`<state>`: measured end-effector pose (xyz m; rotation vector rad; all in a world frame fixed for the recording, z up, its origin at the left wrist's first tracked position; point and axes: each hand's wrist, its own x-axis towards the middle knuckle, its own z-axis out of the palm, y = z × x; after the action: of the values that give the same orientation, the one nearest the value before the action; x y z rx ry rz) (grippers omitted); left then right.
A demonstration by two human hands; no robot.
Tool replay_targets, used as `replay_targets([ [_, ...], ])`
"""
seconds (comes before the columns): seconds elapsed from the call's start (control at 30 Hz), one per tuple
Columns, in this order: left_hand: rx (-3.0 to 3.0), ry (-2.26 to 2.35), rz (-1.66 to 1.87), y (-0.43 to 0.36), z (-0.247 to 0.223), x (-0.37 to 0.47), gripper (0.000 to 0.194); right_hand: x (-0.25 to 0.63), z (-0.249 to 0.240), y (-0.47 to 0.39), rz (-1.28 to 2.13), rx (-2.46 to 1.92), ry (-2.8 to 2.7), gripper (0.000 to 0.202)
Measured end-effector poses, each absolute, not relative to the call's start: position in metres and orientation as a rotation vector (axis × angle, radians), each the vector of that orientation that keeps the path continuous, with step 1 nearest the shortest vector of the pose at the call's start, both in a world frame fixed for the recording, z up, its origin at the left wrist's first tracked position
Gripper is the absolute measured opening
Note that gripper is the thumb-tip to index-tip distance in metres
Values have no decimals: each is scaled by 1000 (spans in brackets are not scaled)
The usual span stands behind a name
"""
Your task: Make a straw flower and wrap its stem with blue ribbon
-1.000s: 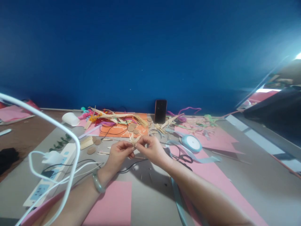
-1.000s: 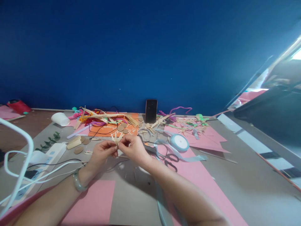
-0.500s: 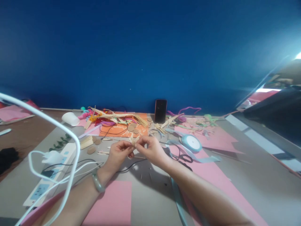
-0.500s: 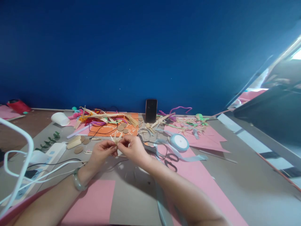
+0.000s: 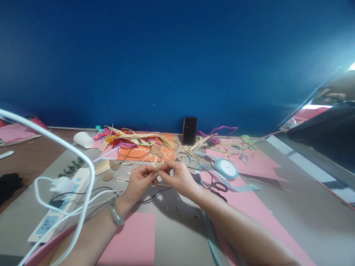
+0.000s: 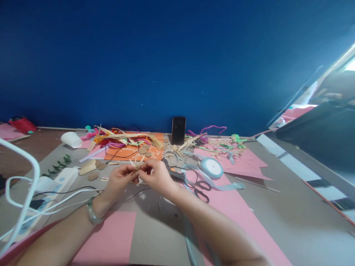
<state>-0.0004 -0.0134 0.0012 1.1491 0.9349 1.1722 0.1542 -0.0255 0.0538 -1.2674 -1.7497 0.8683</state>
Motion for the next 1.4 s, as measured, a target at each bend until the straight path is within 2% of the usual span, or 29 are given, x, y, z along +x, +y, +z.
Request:
replay_targets([
  [0.77,1128,856,1204,-9,-3,-2,24,157,38,-16,759,-1237,-1735,6],
  [0.87,1151,864,1199,-9,-5,-1,26,156,38,-16,777,-1212,-1747,3],
  [1.1,1148,906,1184,-12,-2,1,29,155,40,-17,818,-1201,-1736,11],
  [1.4,1125,894,1109,-11,-2,0,29,158,42,-16,1008,-1166,-1708,11],
])
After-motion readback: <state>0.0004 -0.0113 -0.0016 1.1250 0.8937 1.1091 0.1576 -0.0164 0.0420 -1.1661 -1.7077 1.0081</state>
